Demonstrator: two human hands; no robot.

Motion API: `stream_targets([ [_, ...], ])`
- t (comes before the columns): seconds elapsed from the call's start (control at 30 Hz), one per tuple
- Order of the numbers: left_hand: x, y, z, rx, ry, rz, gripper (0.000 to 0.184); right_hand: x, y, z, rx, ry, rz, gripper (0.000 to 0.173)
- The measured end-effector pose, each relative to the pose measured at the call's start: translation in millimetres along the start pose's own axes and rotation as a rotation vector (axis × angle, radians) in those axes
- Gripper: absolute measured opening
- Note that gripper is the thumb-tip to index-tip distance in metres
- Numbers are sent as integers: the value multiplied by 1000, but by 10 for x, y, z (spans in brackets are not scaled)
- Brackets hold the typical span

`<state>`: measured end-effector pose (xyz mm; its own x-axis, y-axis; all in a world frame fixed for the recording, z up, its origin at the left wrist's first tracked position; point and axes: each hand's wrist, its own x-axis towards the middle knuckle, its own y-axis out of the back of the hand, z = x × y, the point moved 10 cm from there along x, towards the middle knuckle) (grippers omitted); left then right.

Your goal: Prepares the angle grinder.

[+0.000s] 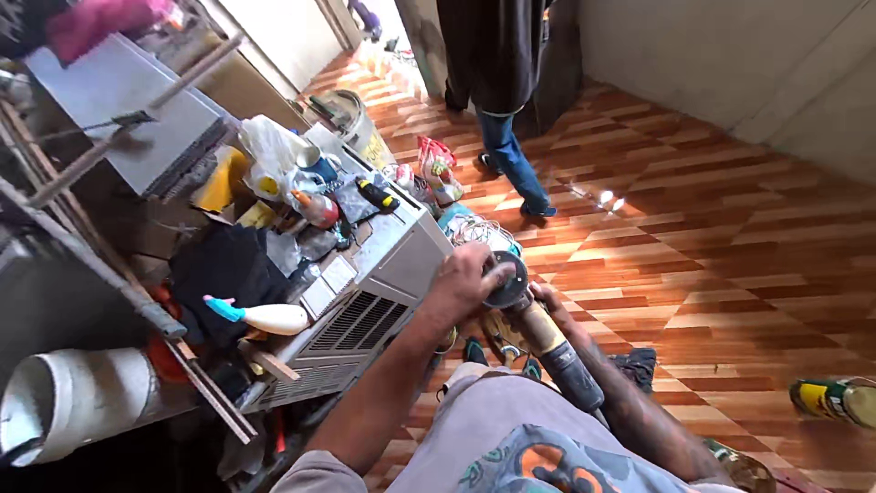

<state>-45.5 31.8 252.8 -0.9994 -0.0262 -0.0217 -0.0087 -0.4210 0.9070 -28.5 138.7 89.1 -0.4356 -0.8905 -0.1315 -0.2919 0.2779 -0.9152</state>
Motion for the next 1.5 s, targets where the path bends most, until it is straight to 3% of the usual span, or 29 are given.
stream_targets([
  [0.1, -49, -201, 132, -59, -169, -117, 34, -13, 67, 22, -7, 4, -33, 61],
  [0.2, -22, -254, 58, -57, -119, -82, 24, -18, 98, 40, 21, -6, -57, 58],
  [0.33, -32, -209, -119, 78, 179, -135, 61, -35, 52, 106, 41, -20, -60, 56],
  [0.37, -51, -162, -100, 63, 170, -137, 59, -17, 45, 100, 36, -22, -76, 57],
  [0.47, -141, -73, 126, -2, -86, -100, 28, -4, -31, 38, -5, 9, -32, 55],
  [0.53, -171, -111, 175, 13, -185, -98, 37, 18, 37, 64, 1, 12, -40, 56],
  [0.63, -158, -152, 71, 24, -144, -61, 22, 35, 155, 134, 24, -12, -57, 54],
  [0.77, -166, -113, -145, 155, 133, -98, 59, 43, 33, 235, 111, -38, -94, 55],
  [0.8, -185, -71, -132, 129, 123, -98, 58, 45, 21, 249, 129, -40, -97, 55],
  [0.87, -230, -18, 3, 32, -54, -92, 29, 26, 22, 258, 151, -53, -93, 54],
  [0.9, -249, -37, 75, 16, -139, -133, 27, 22, 33, 254, 146, -60, -94, 56],
  [0.97, -262, -129, 122, 23, -233, -189, 46, 0, 33, 223, 118, -69, -77, 55],
  [1.03, -226, -166, 73, 21, -263, -147, 37, 10, 25, 211, 101, -72, -72, 54],
  [1.1, -179, -157, -5, 41, -203, -94, 24, 45, 19, 218, 111, -57, -77, 52],
  [1.2, -152, -111, -159, 161, 24, -53, 51, 73, 37, 246, 87, -47, -82, 55],
  [1.27, -174, -67, -185, 175, 108, -94, 57, 37, 6, 246, 72, -72, -81, 55],
  [1.37, -231, -2, 8, 56, -94, -92, 34, 66, -15, 229, 43, -55, -108, 58],
  [1.43, -244, -82, 79, 35, -207, -142, 42, 109, 10, 190, 5, -13, -110, 56],
  [1.5, -220, -145, 45, 14, -218, -155, 36, 117, -4, 160, -17, 5, -98, 54],
])
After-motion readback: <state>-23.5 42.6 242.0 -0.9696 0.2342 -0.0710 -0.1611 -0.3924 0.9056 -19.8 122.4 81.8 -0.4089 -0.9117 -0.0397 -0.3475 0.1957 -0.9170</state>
